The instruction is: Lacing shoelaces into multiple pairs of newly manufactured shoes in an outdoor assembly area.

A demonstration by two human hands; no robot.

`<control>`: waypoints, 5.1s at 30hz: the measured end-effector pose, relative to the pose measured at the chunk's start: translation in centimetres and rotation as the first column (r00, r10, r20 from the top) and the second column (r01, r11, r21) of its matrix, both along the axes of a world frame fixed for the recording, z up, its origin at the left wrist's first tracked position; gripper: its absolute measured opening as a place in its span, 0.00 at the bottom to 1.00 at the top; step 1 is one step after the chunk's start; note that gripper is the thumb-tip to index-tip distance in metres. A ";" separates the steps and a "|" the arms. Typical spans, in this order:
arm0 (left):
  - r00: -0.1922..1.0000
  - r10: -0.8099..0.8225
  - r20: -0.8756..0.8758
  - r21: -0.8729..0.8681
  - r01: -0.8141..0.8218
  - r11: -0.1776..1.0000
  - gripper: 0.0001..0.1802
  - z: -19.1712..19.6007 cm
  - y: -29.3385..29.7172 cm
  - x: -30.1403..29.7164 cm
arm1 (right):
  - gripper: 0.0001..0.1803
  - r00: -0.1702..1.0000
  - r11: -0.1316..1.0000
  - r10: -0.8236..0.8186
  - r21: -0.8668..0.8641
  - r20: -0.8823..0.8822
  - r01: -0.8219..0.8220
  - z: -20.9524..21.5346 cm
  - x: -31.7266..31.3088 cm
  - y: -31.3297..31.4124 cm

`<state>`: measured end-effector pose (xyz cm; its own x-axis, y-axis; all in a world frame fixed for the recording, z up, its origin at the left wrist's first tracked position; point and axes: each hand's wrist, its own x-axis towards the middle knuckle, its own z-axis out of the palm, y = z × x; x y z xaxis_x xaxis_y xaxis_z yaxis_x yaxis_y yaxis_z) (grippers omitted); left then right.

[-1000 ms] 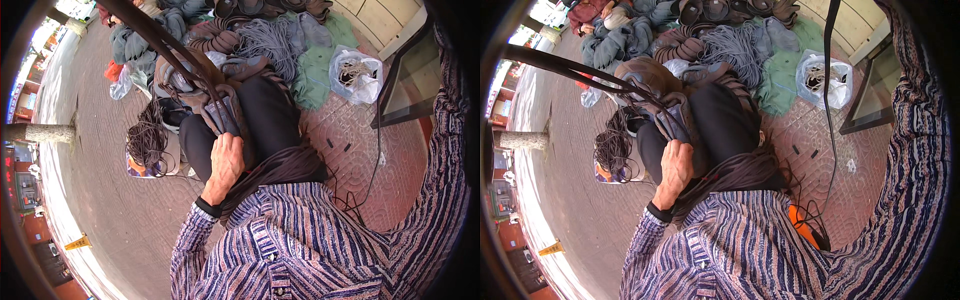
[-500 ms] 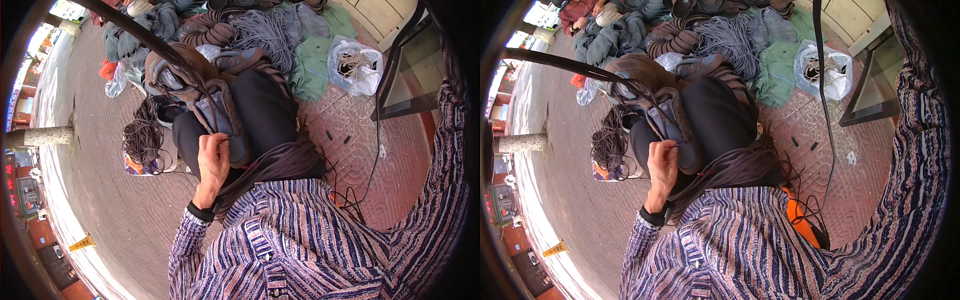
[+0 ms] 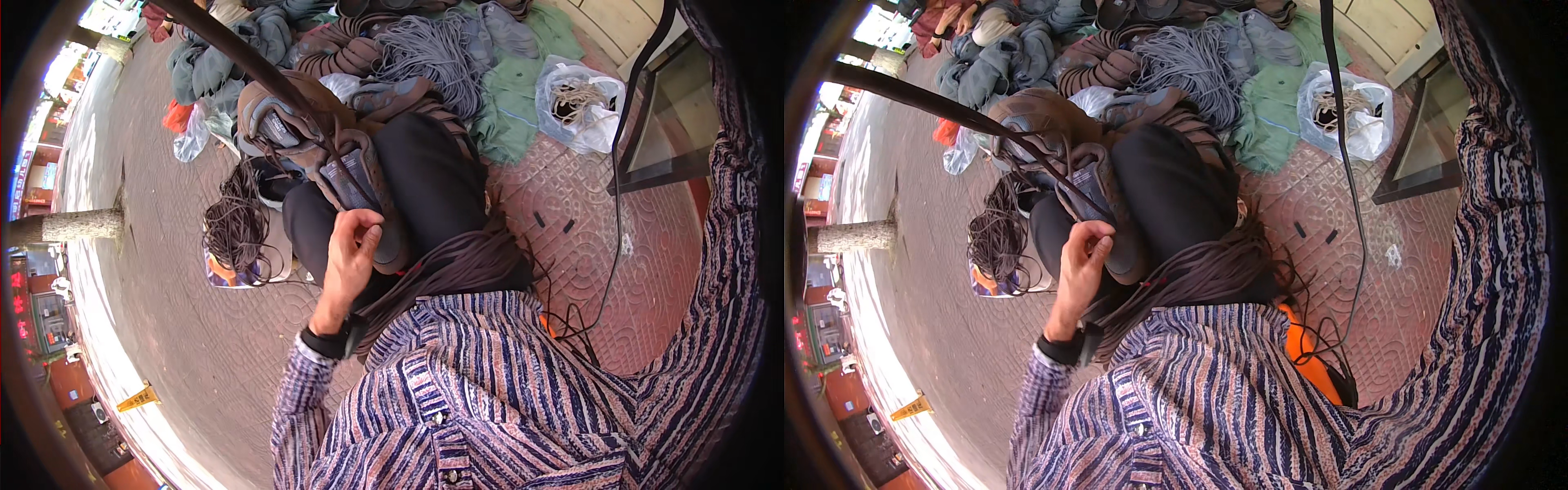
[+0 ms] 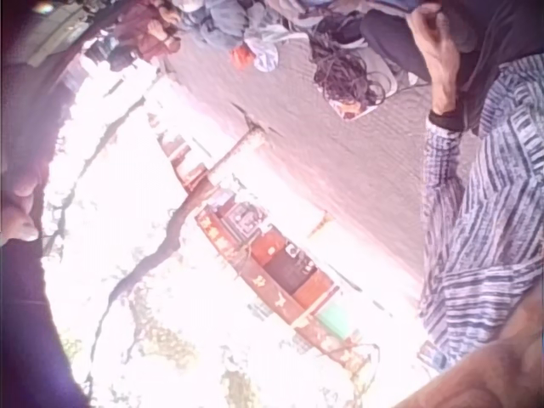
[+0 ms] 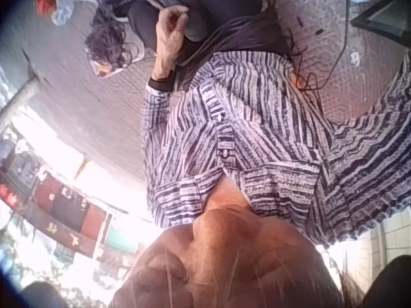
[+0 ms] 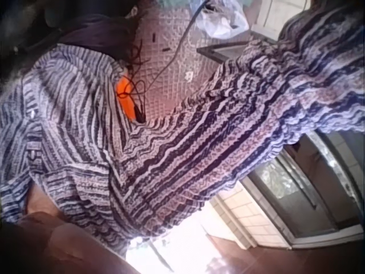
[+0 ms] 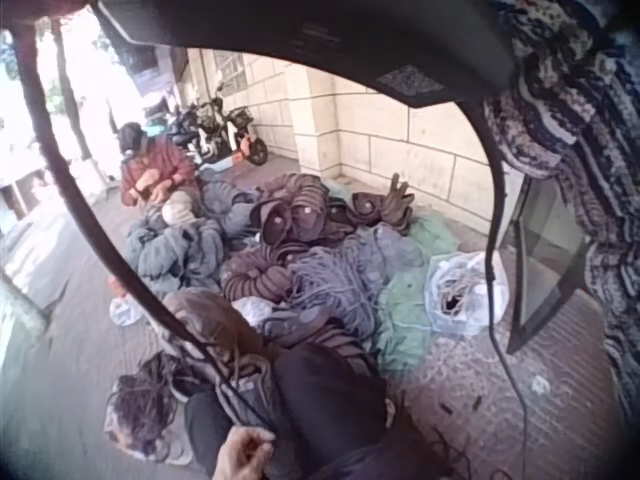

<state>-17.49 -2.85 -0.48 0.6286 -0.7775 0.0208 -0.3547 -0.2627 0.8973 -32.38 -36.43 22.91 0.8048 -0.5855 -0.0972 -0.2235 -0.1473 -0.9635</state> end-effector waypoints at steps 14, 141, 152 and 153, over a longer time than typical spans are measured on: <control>0.798 -0.163 0.581 0.116 0.117 0.986 0.23 -4.7 2.2 -4.1 | 0.23 1.000 0.997 -0.010 -0.079 -0.023 0.008 1.7 -2.1 -1.3; 0.955 0.286 0.074 0.164 -0.294 0.941 0.07 0.2 3.0 4.2 | 0.12 0.855 0.825 0.482 -0.229 -0.189 -0.516 -22.4 10.7 20.1; 0.871 0.203 0.448 0.052 -0.252 0.966 0.03 -0.4 2.4 4.2 | 0.16 0.779 0.796 0.604 0.175 -0.169 -0.579 -20.8 12.1 19.9; 0.883 0.218 0.415 0.093 -0.280 0.956 0.04 -0.4 2.4 4.0 | 0.16 0.751 0.783 0.621 0.153 -0.223 -0.602 -20.7 12.6 19.5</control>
